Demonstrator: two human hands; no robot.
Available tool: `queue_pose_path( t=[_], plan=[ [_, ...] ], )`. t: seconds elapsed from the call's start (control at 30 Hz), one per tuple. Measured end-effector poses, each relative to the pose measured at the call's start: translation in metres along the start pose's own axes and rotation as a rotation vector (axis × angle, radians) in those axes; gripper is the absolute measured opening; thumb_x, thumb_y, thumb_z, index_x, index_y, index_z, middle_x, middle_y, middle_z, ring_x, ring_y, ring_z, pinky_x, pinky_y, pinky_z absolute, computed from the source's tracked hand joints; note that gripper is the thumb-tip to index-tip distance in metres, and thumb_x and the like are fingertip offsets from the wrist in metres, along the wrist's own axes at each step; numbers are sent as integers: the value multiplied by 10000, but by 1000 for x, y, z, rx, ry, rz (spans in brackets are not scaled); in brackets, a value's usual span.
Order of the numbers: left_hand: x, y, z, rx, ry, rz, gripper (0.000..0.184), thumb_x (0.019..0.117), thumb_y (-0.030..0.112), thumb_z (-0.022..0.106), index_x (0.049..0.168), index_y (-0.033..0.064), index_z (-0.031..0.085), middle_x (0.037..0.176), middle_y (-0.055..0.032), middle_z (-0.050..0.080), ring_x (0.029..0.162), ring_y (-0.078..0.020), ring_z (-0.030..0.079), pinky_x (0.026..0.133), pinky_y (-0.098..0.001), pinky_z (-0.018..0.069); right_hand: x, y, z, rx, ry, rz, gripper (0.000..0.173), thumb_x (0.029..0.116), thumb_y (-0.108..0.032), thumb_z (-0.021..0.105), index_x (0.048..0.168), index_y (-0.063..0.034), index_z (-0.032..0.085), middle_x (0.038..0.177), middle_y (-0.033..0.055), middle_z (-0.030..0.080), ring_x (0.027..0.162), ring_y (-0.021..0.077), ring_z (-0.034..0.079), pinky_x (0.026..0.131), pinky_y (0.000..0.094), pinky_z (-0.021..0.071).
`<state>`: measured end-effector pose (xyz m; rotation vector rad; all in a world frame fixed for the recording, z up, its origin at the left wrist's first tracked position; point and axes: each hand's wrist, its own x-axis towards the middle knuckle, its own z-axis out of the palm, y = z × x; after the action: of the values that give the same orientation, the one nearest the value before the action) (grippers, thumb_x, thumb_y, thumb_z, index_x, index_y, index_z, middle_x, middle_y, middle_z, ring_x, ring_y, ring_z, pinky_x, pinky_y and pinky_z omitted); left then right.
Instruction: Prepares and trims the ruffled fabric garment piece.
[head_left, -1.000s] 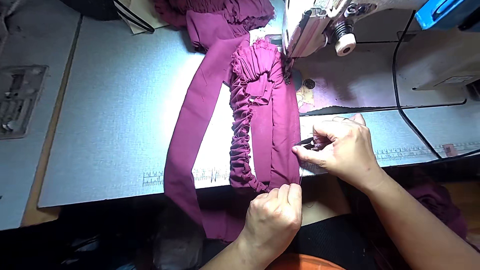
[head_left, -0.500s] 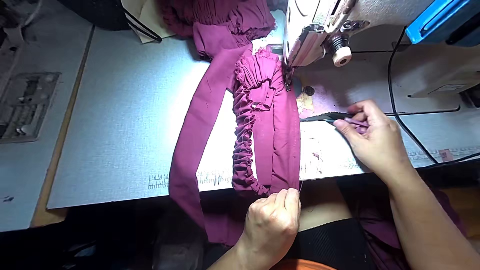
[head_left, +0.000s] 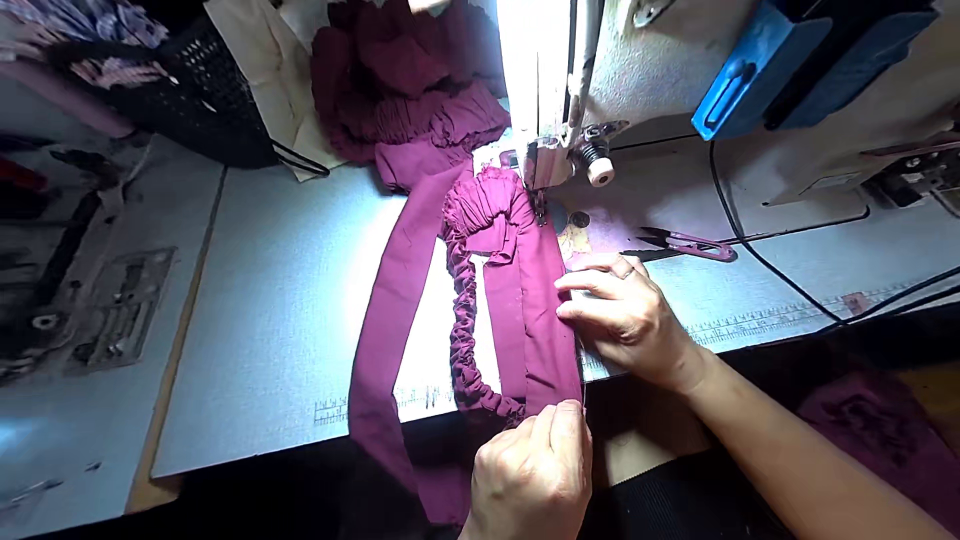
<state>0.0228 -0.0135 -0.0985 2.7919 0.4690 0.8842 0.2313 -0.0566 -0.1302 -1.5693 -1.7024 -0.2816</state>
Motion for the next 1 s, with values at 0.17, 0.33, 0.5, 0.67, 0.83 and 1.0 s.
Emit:
queue_pose_path(
  t=[0.17,0.33,0.5,0.67,0.83,1.0],
  plan=[
    [-1,-6,-2,0,-15,-4,196,940,141,600,819,65,734,594,-10,615,481,-105,568,429,-238,420,-6,2,-1,108,-33,-58,177,947,-74,625,890,-88,791,982,40,779,1142,222,669,1022,380,479],
    [6,-8,-6,1,-41,11,200,948,151,595,822,69,728,581,-2,590,474,-100,543,421,-238,391,-9,9,-7,156,-27,-20,168,928,-58,629,900,-86,793,990,36,775,1124,210,664,1001,385,479],
    [8,-5,-7,-39,-33,-10,193,936,155,600,835,61,736,569,-2,589,462,-90,531,419,-230,390,-8,5,6,84,-102,-55,210,958,-89,589,973,-143,791,1038,7,771,1162,214,650,1037,417,447],
    [5,-4,-8,-91,-27,-54,187,931,159,607,842,55,735,568,7,592,464,-70,516,434,-211,394,-7,-5,3,122,-100,-77,230,975,-77,555,937,-132,775,1004,11,768,1147,207,656,1034,428,428],
    [2,-7,-6,-66,-43,-39,189,931,168,606,835,64,731,558,13,576,455,-71,508,421,-217,381,-21,-18,-6,161,-97,-47,213,998,-95,552,923,-143,746,1056,5,773,1190,196,646,1024,413,427],
    [1,-9,-6,-135,-44,-63,186,941,175,599,868,63,728,561,31,548,452,-45,460,427,-192,362,-25,-18,-13,218,44,260,219,984,-237,663,1120,-86,744,1092,22,746,1074,126,660,983,337,508]
  ],
)
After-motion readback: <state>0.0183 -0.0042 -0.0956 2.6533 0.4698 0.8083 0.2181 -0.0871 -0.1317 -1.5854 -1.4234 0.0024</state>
